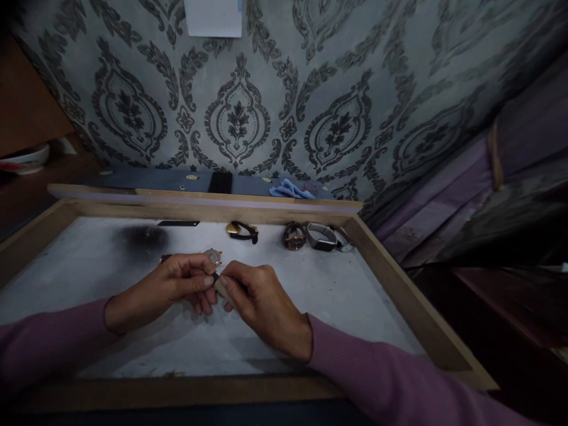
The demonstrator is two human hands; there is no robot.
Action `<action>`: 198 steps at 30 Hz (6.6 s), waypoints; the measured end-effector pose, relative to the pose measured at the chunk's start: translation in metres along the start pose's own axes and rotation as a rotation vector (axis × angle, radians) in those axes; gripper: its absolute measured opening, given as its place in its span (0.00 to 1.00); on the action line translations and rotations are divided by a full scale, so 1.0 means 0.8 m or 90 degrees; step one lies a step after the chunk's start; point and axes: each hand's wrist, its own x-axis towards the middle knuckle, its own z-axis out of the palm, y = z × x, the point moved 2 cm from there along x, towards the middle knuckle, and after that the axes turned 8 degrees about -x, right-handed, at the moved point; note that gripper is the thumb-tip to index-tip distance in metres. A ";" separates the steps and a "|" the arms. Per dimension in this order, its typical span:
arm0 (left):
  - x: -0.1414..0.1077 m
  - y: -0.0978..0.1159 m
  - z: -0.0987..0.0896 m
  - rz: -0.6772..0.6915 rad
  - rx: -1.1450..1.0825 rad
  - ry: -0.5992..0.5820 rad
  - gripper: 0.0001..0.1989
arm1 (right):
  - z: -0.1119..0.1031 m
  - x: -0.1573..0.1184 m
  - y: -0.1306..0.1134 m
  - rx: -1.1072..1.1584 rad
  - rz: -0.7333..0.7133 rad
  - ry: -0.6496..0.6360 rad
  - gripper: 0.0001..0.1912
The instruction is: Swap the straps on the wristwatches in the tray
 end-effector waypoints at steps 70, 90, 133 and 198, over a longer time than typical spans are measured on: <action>0.000 0.000 -0.001 0.083 0.026 -0.052 0.11 | 0.001 -0.009 -0.009 -0.186 -0.128 0.070 0.12; 0.000 0.000 -0.001 0.094 0.045 -0.050 0.11 | 0.001 -0.008 -0.013 -0.197 -0.131 0.076 0.12; 0.000 -0.003 0.004 0.105 0.048 -0.023 0.10 | 0.010 -0.005 -0.014 -0.148 -0.044 0.067 0.12; 0.006 0.044 -0.036 0.137 0.443 0.117 0.09 | 0.009 0.007 0.013 0.189 0.122 -0.050 0.16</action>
